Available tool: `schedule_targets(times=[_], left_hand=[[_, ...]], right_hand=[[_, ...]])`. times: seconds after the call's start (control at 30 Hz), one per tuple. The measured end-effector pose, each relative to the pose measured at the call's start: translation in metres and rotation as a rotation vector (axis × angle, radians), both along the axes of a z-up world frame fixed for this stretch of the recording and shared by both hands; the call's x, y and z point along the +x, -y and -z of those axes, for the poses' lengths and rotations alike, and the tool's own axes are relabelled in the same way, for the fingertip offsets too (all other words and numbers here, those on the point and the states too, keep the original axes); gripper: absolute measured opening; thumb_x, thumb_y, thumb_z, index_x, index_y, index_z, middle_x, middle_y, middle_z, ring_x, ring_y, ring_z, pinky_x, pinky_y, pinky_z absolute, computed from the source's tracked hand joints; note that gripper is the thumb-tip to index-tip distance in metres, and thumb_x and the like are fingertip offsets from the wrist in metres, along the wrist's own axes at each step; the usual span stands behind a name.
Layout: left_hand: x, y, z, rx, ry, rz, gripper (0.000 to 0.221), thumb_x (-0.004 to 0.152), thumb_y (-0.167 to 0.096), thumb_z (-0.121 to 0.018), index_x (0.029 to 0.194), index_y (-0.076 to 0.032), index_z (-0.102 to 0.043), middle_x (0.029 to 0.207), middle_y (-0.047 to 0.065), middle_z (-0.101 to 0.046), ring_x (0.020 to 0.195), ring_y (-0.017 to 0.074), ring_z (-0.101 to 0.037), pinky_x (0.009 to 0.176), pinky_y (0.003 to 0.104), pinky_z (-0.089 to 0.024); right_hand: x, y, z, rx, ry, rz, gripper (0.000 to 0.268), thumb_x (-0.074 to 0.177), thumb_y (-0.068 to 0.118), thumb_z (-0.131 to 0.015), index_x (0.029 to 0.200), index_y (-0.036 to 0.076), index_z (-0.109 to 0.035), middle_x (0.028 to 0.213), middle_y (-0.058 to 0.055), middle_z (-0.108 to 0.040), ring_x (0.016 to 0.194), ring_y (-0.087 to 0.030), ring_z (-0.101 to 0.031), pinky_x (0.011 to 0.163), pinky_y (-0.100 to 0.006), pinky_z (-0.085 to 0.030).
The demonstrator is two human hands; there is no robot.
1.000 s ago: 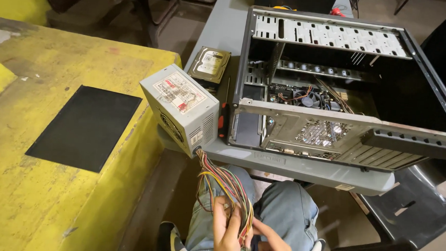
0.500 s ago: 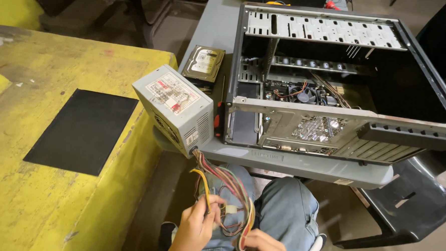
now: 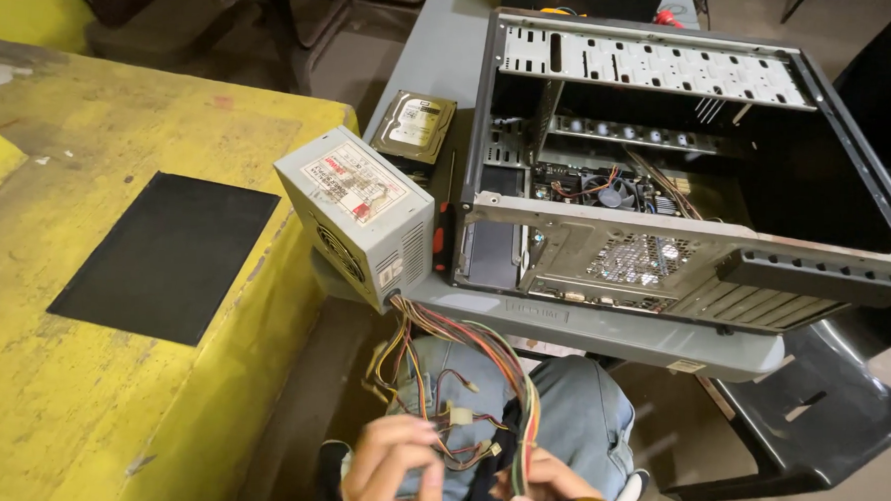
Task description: Dusting a computer power supply unit and its cables using a paintbrush.
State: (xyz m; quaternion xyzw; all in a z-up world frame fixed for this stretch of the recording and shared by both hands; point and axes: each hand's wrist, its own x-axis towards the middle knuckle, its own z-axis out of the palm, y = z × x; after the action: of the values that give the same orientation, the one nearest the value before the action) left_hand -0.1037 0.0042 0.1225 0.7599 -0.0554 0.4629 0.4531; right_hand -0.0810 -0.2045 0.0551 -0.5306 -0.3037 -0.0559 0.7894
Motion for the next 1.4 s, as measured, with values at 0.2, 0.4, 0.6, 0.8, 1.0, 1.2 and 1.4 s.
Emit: schedule_targets(times=[0.2, 0.4, 0.6, 0.8, 1.0, 1.2, 1.4], left_hand=[[0.008, 0.02, -0.011, 0.038, -0.414, 0.748, 0.05, 0.102, -0.039, -0.049, 0.13, 0.0, -0.059, 0.12, 0.022, -0.068, 0.107, 0.0355, -0.07, 0.092, 0.045, -0.055], [0.001, 0.067, 0.025, -0.675, -0.521, 1.191, 0.051, 0.105, -0.015, -0.051, 0.15, 0.006, -0.039, 0.115, 0.015, -0.063, 0.072, 0.0106, -0.055, 0.069, 0.025, -0.043], [0.003, 0.093, 0.041, -0.573, -0.356, 0.817, 0.041, 0.099, -0.023, -0.059, 0.122, 0.011, -0.064, 0.086, 0.009, -0.067, 0.067, 0.0125, -0.051, 0.062, 0.024, -0.041], [-0.004, 0.084, 0.036, -0.708, -0.355, 0.785, 0.036, 0.104, -0.025, -0.054, 0.107, 0.006, -0.071, 0.056, -0.001, -0.052, 0.044, 0.0101, -0.043, 0.044, 0.026, -0.034], [-0.018, 0.07, 0.05, -0.785, -0.204, 0.801, 0.054, 0.102, -0.026, -0.051, 0.122, 0.023, -0.062, 0.075, 0.011, -0.063, 0.048, 0.0124, -0.044, 0.042, 0.024, -0.037], [-0.026, 0.058, 0.07, -0.943, -0.34, 0.865, 0.068, 0.101, -0.041, -0.053, 0.122, 0.022, -0.066, 0.068, 0.014, -0.065, 0.048, 0.0123, -0.045, 0.043, 0.024, -0.03], [-0.027, 0.027, 0.088, -0.651, -0.361, 0.799, 0.05, 0.099, -0.03, -0.046, 0.058, -0.004, -0.059, 0.05, 0.007, -0.057, 0.041, 0.0186, -0.046, 0.047, 0.028, -0.037]], right_hand=[[-0.005, 0.001, 0.008, -0.153, -0.005, 0.038, 0.023, 0.086, 0.008, -0.073, 0.102, -0.008, -0.074, 0.087, -0.016, -0.074, 0.062, -0.011, -0.053, 0.056, -0.021, -0.04], [-0.018, -0.016, 0.004, -0.423, -0.117, 0.614, 0.023, 0.088, 0.015, -0.059, 0.105, 0.004, -0.07, 0.106, -0.013, -0.066, 0.09, -0.016, -0.066, 0.074, -0.025, -0.059], [-0.01, 0.011, -0.005, -0.397, 0.08, 0.757, 0.025, 0.087, 0.006, -0.051, 0.106, 0.004, -0.067, 0.106, -0.013, -0.065, 0.083, -0.012, -0.057, 0.077, -0.021, -0.052], [0.017, 0.088, -0.059, -0.104, 0.473, 0.262, 0.02, 0.106, 0.027, -0.055, 0.109, 0.008, -0.061, 0.116, -0.008, -0.061, 0.089, -0.021, -0.077, 0.084, -0.039, -0.068], [0.015, 0.041, -0.108, -0.022, 0.45, -0.06, 0.022, 0.102, 0.013, -0.054, 0.094, -0.003, -0.065, 0.095, -0.017, -0.063, 0.073, -0.024, -0.068, 0.068, -0.041, -0.062], [0.03, 0.023, -0.112, -0.458, 0.514, 0.225, 0.007, 0.077, 0.018, -0.07, 0.075, 0.011, -0.071, 0.08, -0.001, -0.077, 0.078, -0.017, -0.076, 0.076, -0.028, -0.063], [0.042, 0.08, -0.064, -0.167, 0.358, 0.619, 0.095, 0.106, 0.076, -0.011, 0.056, 0.01, -0.057, 0.074, -0.02, -0.067, 0.057, -0.026, -0.068, 0.069, -0.032, -0.063]])
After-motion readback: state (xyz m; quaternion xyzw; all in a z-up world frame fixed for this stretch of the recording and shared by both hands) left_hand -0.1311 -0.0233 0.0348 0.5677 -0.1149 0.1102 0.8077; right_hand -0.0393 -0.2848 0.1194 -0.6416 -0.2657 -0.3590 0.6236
